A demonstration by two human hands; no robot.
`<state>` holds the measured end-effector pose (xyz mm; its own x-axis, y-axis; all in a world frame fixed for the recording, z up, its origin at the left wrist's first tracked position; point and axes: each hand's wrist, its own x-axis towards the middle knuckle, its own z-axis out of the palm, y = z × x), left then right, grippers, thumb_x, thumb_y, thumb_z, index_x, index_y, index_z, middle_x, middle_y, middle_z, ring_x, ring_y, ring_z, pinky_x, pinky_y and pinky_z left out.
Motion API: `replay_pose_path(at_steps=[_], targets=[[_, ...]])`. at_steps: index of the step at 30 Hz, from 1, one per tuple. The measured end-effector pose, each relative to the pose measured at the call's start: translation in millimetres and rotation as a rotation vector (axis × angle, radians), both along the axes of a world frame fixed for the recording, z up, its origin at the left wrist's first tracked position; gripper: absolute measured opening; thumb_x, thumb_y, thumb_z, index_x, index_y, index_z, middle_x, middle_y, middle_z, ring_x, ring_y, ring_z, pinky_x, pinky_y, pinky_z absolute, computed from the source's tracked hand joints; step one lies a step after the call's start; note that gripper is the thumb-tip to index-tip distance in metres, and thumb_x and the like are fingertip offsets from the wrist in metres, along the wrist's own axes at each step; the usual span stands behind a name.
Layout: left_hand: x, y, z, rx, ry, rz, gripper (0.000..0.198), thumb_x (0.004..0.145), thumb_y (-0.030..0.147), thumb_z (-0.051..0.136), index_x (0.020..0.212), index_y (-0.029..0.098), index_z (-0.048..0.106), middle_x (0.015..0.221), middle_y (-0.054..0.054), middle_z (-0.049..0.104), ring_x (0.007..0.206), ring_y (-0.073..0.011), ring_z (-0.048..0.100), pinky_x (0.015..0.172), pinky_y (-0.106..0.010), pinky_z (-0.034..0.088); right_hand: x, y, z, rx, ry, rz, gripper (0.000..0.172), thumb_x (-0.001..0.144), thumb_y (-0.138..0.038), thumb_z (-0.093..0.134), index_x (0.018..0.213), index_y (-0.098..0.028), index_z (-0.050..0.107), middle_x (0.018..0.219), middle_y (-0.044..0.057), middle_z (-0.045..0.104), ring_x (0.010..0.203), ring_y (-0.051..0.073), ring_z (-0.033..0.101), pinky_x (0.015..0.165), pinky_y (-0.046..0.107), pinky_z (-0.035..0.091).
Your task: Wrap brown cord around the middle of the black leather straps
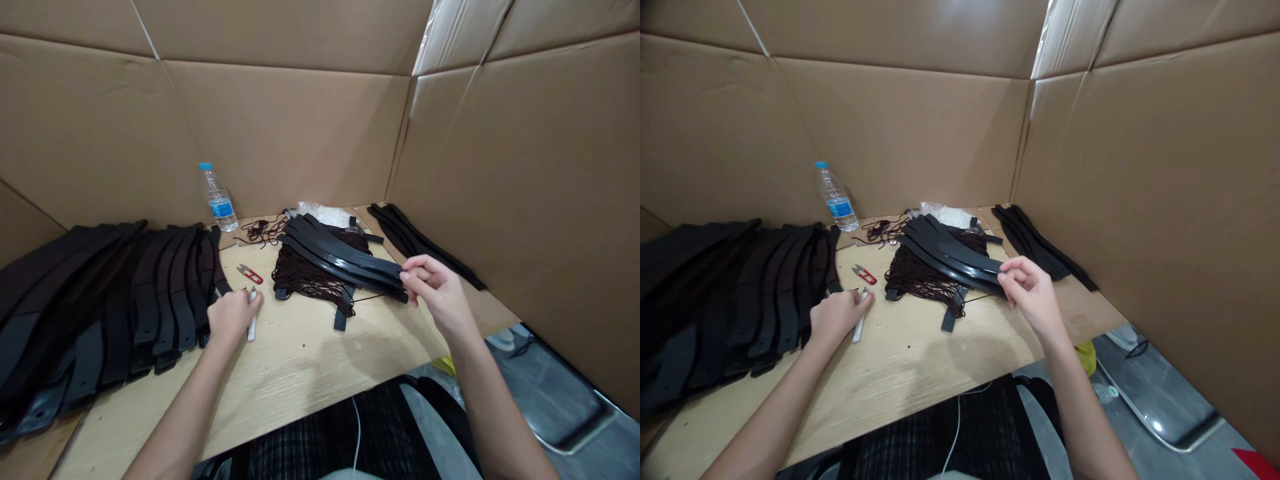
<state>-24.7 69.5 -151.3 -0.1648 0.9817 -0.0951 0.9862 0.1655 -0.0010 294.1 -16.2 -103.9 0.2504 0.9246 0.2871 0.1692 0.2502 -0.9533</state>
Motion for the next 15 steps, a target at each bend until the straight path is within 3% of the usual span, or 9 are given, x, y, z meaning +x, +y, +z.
replay_pose_path(at_steps=[6, 10, 12, 15], targets=[[5, -4, 4.1, 0.092, -0.023, -0.033, 0.053, 0.091, 0.056, 0.035, 0.085, 0.016, 0.070, 0.092, -0.017, 0.073, 0.094, -0.0358, 0.068, 0.065, -0.035, 0.042, 21, -26, -24.4, -0.234, -0.133, 0.060, 0.020, 0.067, -0.035, 0.065, 0.074, -0.016, 0.060, 0.046, -0.008, 0.043, 0.041, 0.006, 0.035, 0.043, 0.021, 0.028], [42, -25, 11.9, 0.113, -0.165, -0.225, 0.046, 0.088, 0.059, 0.043, 0.078, 0.020, 0.067, 0.084, -0.010, 0.073, 0.088, -0.0313, 0.068, 0.066, -0.033, 0.042, 31, -39, -42.2, -0.310, -0.147, 0.023, 0.020, 0.066, -0.035, 0.064, 0.073, -0.016, 0.061, 0.048, -0.007, 0.044, 0.043, 0.007, 0.037, 0.044, 0.022, 0.029], [68, -37, 13.3, 0.077, -0.270, -0.351, 0.041, 0.084, 0.057, 0.051, 0.089, 0.020, 0.068, 0.087, -0.008, 0.073, 0.086, -0.0291, 0.068, 0.068, -0.033, 0.043, 32, -44, -46.4, -0.321, -0.111, 0.010, 0.022, 0.066, -0.037, 0.066, 0.073, -0.016, 0.061, 0.049, -0.006, 0.046, 0.043, 0.008, 0.039, 0.044, 0.022, 0.032], [103, -49, 9.6, 0.074, -0.320, -0.518, 0.061, 0.078, 0.051, 0.065, 0.129, 0.019, 0.055, 0.104, -0.011, 0.072, 0.096, -0.0313, 0.067, 0.075, -0.035, 0.045, 28, -51, -46.1, -0.293, -0.034, 0.000, 0.027, 0.067, -0.042, 0.070, 0.074, -0.017, 0.061, 0.050, -0.004, 0.051, 0.045, 0.010, 0.046, 0.045, 0.023, 0.038]])
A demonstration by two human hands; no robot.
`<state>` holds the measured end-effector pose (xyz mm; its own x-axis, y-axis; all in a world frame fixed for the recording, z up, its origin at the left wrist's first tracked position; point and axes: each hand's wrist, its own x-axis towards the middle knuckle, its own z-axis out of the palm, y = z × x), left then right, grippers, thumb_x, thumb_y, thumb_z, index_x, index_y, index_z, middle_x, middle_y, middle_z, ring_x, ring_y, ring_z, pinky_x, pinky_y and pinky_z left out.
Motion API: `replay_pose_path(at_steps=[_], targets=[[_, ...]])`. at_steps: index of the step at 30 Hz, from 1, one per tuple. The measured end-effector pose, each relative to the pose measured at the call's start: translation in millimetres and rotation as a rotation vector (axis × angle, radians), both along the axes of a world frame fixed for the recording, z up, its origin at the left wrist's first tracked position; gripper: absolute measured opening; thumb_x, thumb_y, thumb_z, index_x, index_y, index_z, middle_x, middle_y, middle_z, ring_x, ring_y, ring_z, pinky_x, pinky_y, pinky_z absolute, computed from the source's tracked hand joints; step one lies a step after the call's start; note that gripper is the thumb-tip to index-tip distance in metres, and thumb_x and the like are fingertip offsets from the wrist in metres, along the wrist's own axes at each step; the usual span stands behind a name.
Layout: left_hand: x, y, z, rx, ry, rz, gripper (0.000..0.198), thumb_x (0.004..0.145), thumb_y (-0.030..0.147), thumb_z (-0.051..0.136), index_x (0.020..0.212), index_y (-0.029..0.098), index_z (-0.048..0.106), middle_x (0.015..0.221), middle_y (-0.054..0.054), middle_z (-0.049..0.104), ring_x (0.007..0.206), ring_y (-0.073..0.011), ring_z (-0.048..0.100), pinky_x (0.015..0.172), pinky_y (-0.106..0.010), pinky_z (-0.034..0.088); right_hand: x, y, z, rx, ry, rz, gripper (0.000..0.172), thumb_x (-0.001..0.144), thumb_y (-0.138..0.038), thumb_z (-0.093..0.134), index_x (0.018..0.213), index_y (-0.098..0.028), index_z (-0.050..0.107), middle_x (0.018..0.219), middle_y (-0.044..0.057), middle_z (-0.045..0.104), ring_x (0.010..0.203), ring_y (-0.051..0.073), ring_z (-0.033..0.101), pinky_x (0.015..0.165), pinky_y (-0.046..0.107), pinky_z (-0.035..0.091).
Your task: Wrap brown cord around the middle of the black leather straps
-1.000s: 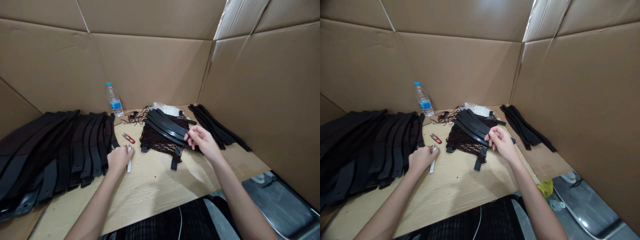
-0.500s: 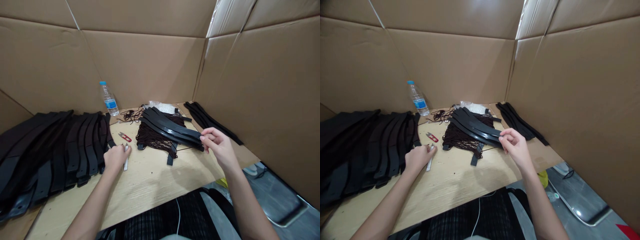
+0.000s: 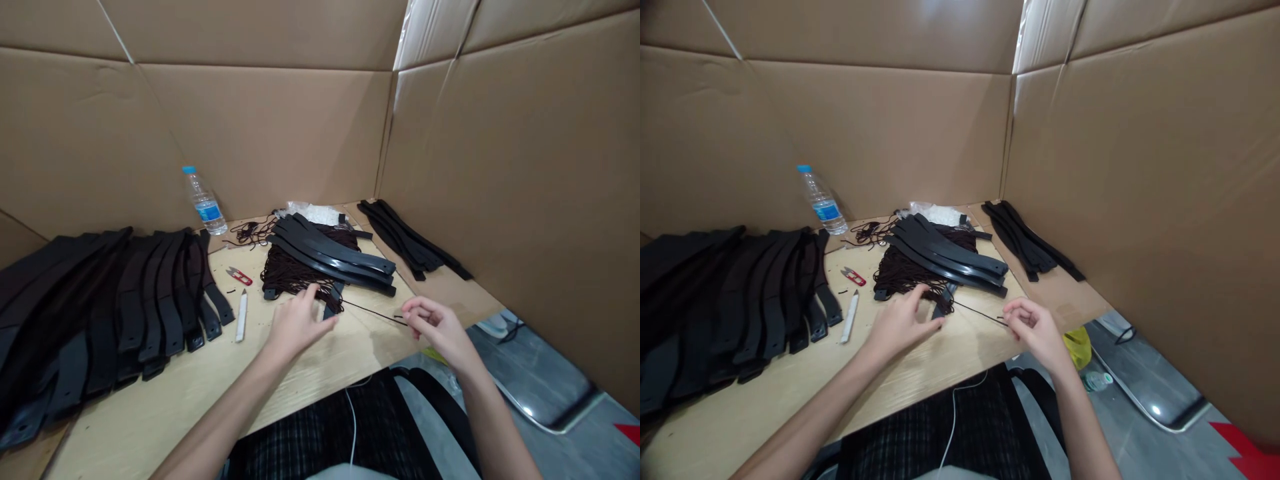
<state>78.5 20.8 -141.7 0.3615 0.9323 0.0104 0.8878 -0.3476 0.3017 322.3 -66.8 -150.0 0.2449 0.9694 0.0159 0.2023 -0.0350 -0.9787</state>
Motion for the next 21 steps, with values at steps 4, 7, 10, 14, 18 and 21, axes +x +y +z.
replay_pose_path(at_steps=[4, 7, 10, 14, 18, 21], targets=[[21, 2, -11.1, -0.018, -0.005, -0.094, 0.054, 0.080, 0.040, 0.066, 0.130, 0.022, 0.055, 0.120, -0.011, 0.066, 0.104, -0.0313, 0.065, 0.078, -0.035, 0.046, -7, 0, 3.7, 0.089, 0.118, -0.024, 0.034, 0.070, -0.049, 0.074, 0.078, -0.018, 0.064, 0.056, 0.000, 0.059, 0.050, 0.013, 0.054, 0.048, 0.025, 0.047], [27, 5, -17.7, -0.005, 0.006, -0.089, 0.044, 0.082, 0.038, 0.063, 0.124, 0.023, 0.061, 0.114, -0.010, 0.067, 0.099, -0.0300, 0.066, 0.076, -0.034, 0.046, -14, 8, 5.1, 0.154, 0.189, -0.020, 0.034, 0.071, -0.051, 0.074, 0.079, -0.019, 0.064, 0.063, 0.003, 0.064, 0.058, 0.015, 0.061, 0.049, 0.026, 0.051], [34, 4, -21.6, 0.045, -0.031, -0.092, 0.049, 0.082, 0.040, 0.066, 0.128, 0.023, 0.059, 0.117, -0.010, 0.064, 0.098, -0.0283, 0.066, 0.076, -0.032, 0.046, -29, 20, 8.2, 0.183, 0.257, 0.065, 0.032, 0.073, -0.050, 0.074, 0.082, -0.020, 0.065, 0.070, 0.004, 0.068, 0.069, 0.017, 0.066, 0.053, 0.026, 0.055], [39, 8, -26.1, 0.042, -0.221, -0.151, 0.024, 0.088, 0.027, 0.058, 0.108, 0.023, 0.070, 0.103, -0.007, 0.067, 0.088, -0.0224, 0.066, 0.071, -0.029, 0.044, -47, 39, 10.8, 0.200, 0.305, 0.275, 0.028, 0.077, -0.044, 0.070, 0.090, -0.020, 0.065, 0.081, 0.005, 0.070, 0.074, 0.017, 0.068, 0.056, 0.026, 0.057], [31, 22, -33.8, 0.009, -0.458, -0.122, 0.022, 0.090, 0.019, 0.052, 0.084, 0.018, 0.073, 0.085, -0.006, 0.069, 0.081, -0.0196, 0.063, 0.073, -0.028, 0.043, -46, 66, -0.8, 0.162, 0.027, 0.182, 0.026, 0.090, -0.033, 0.048, 0.106, -0.018, 0.063, 0.101, 0.009, 0.069, 0.069, 0.014, 0.067, 0.054, 0.024, 0.054], [25, 31, -41.2, -0.011, -0.515, -0.083, 0.021, 0.088, 0.019, 0.053, 0.083, 0.015, 0.073, 0.081, -0.006, 0.070, 0.073, -0.0170, 0.062, 0.067, -0.026, 0.044, -42, 85, -12.4, 0.049, -0.424, 0.185, 0.031, 0.087, -0.014, 0.044, 0.106, -0.014, 0.067, 0.089, 0.009, 0.072, 0.069, 0.016, 0.067, 0.064, 0.028, 0.053]])
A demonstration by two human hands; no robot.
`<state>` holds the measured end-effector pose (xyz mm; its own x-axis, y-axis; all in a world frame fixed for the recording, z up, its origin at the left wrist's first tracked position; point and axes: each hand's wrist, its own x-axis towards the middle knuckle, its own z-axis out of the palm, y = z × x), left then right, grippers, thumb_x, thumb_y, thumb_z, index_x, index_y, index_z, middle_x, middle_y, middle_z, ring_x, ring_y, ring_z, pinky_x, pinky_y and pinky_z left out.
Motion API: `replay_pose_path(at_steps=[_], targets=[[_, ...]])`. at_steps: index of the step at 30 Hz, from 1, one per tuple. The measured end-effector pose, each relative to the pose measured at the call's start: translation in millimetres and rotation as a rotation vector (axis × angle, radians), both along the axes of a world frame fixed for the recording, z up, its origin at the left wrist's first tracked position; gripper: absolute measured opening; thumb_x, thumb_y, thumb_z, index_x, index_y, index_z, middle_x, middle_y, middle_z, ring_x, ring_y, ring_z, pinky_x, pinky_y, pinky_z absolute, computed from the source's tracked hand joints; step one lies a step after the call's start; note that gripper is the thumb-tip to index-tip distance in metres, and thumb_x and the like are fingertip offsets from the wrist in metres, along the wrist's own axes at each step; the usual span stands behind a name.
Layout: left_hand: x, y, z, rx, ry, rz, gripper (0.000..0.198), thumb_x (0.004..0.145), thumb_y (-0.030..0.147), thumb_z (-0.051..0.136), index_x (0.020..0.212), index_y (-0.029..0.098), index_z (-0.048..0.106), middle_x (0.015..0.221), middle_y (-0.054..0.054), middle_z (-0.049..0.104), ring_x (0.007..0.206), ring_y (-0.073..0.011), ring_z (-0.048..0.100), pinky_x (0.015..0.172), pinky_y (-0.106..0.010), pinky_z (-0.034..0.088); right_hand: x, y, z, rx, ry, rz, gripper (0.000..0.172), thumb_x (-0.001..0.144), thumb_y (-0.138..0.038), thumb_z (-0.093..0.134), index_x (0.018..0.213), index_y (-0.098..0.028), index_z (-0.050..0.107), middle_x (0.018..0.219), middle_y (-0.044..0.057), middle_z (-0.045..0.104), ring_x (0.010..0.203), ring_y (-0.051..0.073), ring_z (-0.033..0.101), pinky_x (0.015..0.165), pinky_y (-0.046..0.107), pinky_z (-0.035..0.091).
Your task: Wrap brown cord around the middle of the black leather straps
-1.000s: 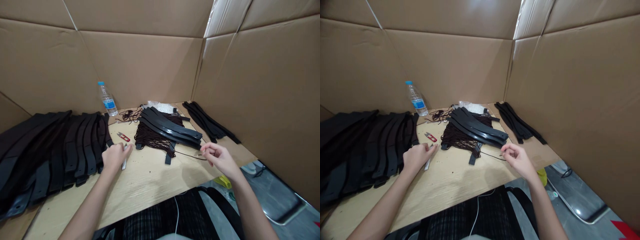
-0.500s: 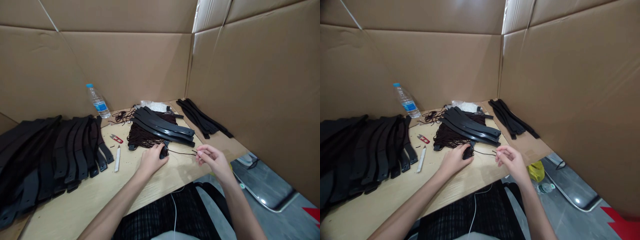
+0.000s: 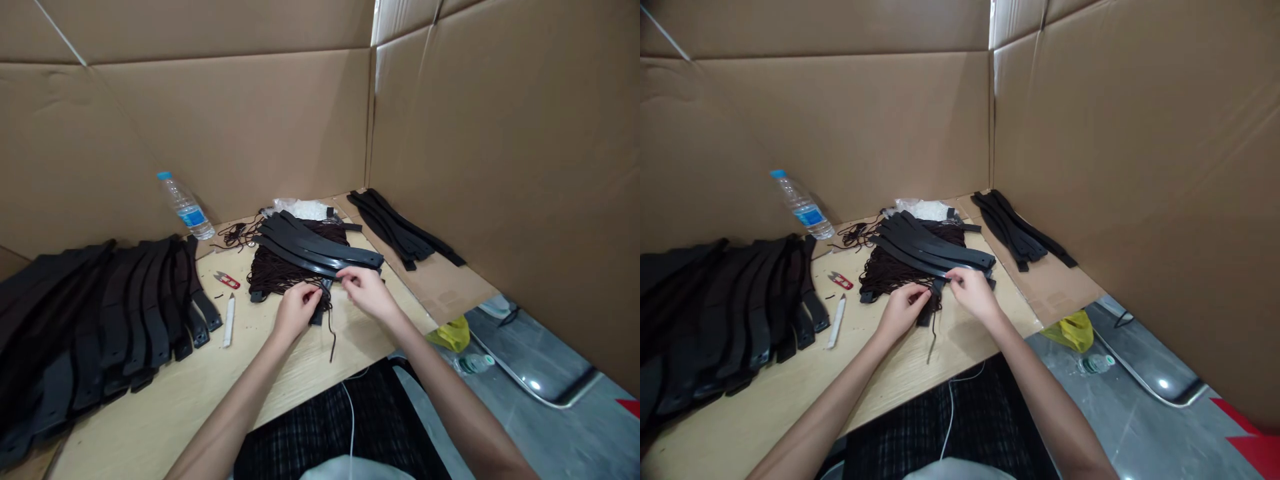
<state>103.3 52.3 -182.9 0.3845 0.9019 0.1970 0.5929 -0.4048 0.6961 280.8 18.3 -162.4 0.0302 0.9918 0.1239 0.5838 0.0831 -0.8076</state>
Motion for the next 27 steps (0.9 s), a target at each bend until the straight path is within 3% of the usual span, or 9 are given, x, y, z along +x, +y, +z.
replay_pose_path(at_steps=[4, 7, 12, 20, 27], targets=[[-3, 3, -6.6, -0.034, -0.062, 0.015, 0.019, 0.084, 0.020, 0.056, 0.084, 0.015, 0.074, 0.078, -0.005, 0.070, 0.064, -0.0141, 0.058, 0.059, -0.024, 0.043, -4, 12, -4.6, -0.021, -0.173, 0.120, 0.038, 0.076, -0.002, 0.053, 0.105, -0.017, 0.072, 0.096, 0.010, 0.074, 0.088, 0.023, 0.068, 0.080, 0.031, 0.047], [-4, 3, -8.1, -0.042, -0.092, 0.015, 0.017, 0.081, 0.021, 0.058, 0.084, 0.015, 0.074, 0.074, -0.003, 0.068, 0.062, -0.0134, 0.056, 0.059, -0.024, 0.042, -8, 15, -4.5, -0.048, -0.239, 0.134, 0.037, 0.075, -0.001, 0.055, 0.104, -0.016, 0.072, 0.086, 0.010, 0.074, 0.079, 0.023, 0.067, 0.071, 0.029, 0.044], [-6, 3, -10.6, -0.040, -0.127, 0.020, 0.015, 0.079, 0.022, 0.061, 0.083, 0.017, 0.074, 0.071, -0.002, 0.064, 0.063, -0.0133, 0.055, 0.060, -0.024, 0.042, -9, 17, -12.4, -0.106, -0.222, 0.135, 0.016, 0.076, -0.006, 0.061, 0.077, -0.015, 0.074, 0.059, 0.001, 0.064, 0.056, 0.013, 0.055, 0.055, 0.022, 0.036], [4, -1, -10.4, -0.040, -0.138, 0.059, 0.014, 0.077, 0.019, 0.064, 0.079, 0.017, 0.078, 0.067, -0.001, 0.058, 0.062, -0.0123, 0.053, 0.060, -0.024, 0.039, -7, 15, -22.3, -0.048, -0.182, 0.145, 0.015, 0.078, -0.008, 0.065, 0.083, -0.014, 0.078, 0.062, 0.001, 0.066, 0.056, 0.011, 0.053, 0.053, 0.020, 0.033], [6, -2, -11.3, -0.076, -0.183, 0.084, 0.014, 0.076, 0.019, 0.066, 0.079, 0.018, 0.079, 0.066, -0.001, 0.057, 0.061, -0.0123, 0.054, 0.057, -0.024, 0.040, -6, 13, -26.0, 0.015, -0.224, 0.216, 0.014, 0.080, -0.011, 0.064, 0.075, -0.015, 0.077, 0.062, 0.003, 0.067, 0.057, 0.012, 0.054, 0.056, 0.022, 0.032]])
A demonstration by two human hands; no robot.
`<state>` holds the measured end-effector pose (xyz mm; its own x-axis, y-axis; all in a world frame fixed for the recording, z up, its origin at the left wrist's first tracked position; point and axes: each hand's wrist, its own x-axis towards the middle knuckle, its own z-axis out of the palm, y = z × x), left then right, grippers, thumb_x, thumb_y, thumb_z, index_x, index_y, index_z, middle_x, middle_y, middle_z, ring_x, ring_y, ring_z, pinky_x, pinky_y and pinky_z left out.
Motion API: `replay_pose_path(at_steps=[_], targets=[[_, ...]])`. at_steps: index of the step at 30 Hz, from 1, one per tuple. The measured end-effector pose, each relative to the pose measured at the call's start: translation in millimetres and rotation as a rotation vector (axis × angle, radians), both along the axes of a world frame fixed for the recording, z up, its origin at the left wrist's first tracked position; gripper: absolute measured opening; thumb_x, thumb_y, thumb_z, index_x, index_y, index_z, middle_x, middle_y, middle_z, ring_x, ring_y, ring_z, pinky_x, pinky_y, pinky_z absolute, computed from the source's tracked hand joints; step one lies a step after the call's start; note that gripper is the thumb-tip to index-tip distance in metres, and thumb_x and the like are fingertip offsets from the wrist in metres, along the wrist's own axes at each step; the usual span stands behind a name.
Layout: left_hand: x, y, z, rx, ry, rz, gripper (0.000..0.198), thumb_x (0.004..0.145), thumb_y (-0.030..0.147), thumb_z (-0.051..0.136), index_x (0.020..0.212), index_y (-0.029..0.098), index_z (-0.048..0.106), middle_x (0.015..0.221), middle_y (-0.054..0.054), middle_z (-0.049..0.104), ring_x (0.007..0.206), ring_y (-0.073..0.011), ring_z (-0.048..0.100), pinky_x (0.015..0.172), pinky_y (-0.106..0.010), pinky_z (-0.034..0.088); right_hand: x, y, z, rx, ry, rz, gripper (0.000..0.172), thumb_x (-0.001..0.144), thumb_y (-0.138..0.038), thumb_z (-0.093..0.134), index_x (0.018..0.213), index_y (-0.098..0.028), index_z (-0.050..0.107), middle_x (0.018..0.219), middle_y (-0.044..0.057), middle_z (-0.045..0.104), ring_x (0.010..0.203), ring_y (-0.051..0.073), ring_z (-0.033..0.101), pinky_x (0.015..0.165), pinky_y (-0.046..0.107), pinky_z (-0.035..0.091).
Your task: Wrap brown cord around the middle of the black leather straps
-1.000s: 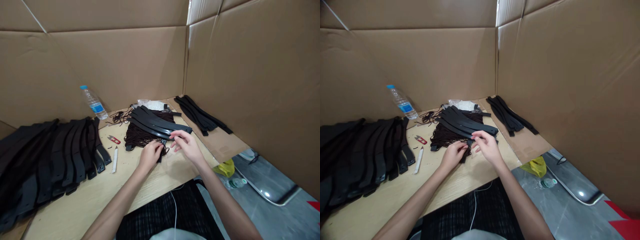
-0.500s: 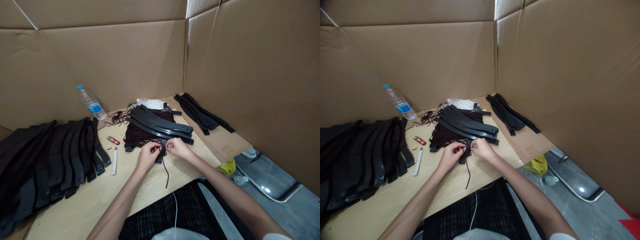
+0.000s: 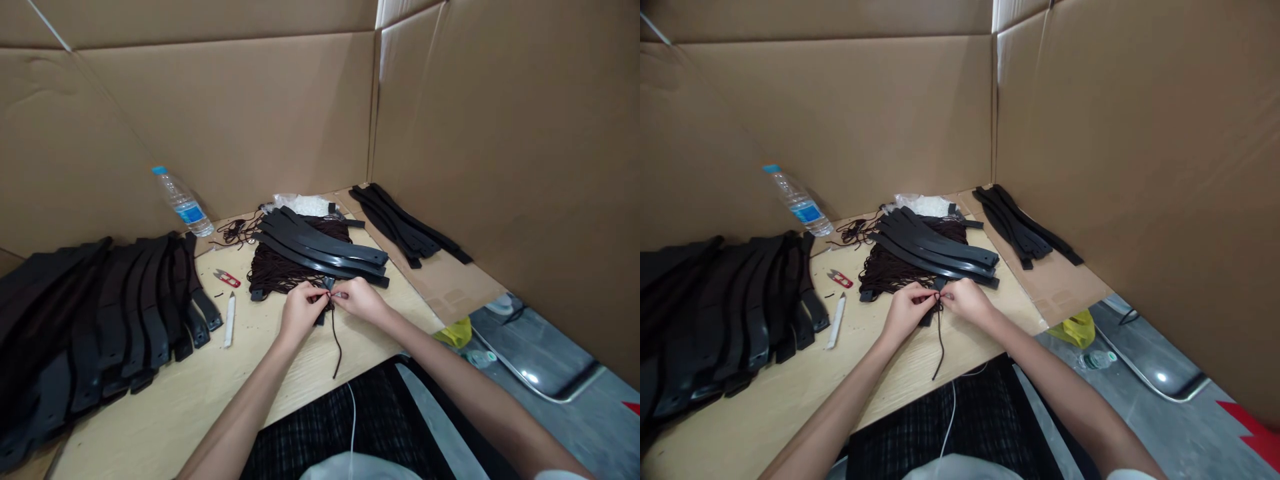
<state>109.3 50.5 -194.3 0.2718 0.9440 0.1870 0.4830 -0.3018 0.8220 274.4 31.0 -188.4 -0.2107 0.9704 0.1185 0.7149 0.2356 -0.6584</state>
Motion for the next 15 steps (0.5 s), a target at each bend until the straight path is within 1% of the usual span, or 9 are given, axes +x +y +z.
replay_pose_path(at_steps=[3, 6, 11, 15], targets=[[-0.9, 1.4, -1.2, -0.016, -0.030, 0.003, 0.014, 0.076, 0.023, 0.067, 0.079, 0.019, 0.080, 0.065, -0.001, 0.058, 0.060, -0.0124, 0.054, 0.057, -0.024, 0.042, 0.7, 1.2, -1.5, 0.009, -0.011, 0.018, 0.013, 0.081, -0.012, 0.065, 0.078, -0.016, 0.077, 0.062, 0.003, 0.067, 0.056, 0.012, 0.053, 0.056, 0.022, 0.032], [-0.9, 2.4, -1.8, -0.029, -0.052, 0.005, 0.015, 0.075, 0.025, 0.067, 0.078, 0.018, 0.080, 0.063, -0.001, 0.058, 0.059, -0.0124, 0.053, 0.056, -0.024, 0.042, 0.2, 2.5, -2.5, 0.016, -0.016, 0.032, 0.015, 0.082, -0.012, 0.064, 0.077, -0.016, 0.077, 0.061, 0.003, 0.067, 0.056, 0.012, 0.053, 0.055, 0.022, 0.031], [-0.8, 4.0, -2.5, -0.055, -0.060, 0.021, 0.018, 0.074, 0.024, 0.062, 0.069, 0.015, 0.076, 0.060, -0.001, 0.061, 0.055, -0.0118, 0.051, 0.054, -0.024, 0.040, -2.4, 3.5, -3.2, 0.016, -0.019, 0.033, 0.015, 0.080, -0.011, 0.062, 0.077, -0.014, 0.077, 0.058, 0.002, 0.063, 0.053, 0.010, 0.048, 0.055, 0.021, 0.030], [-1.7, 5.1, -3.7, -0.067, -0.053, 0.024, 0.017, 0.072, 0.022, 0.059, 0.073, 0.013, 0.074, 0.062, -0.002, 0.064, 0.054, -0.0118, 0.051, 0.053, -0.023, 0.039, -4.9, 3.2, -0.8, 0.013, -0.023, 0.002, 0.013, 0.077, -0.011, 0.063, 0.074, -0.014, 0.076, 0.057, 0.000, 0.060, 0.053, 0.009, 0.045, 0.055, 0.021, 0.029]])
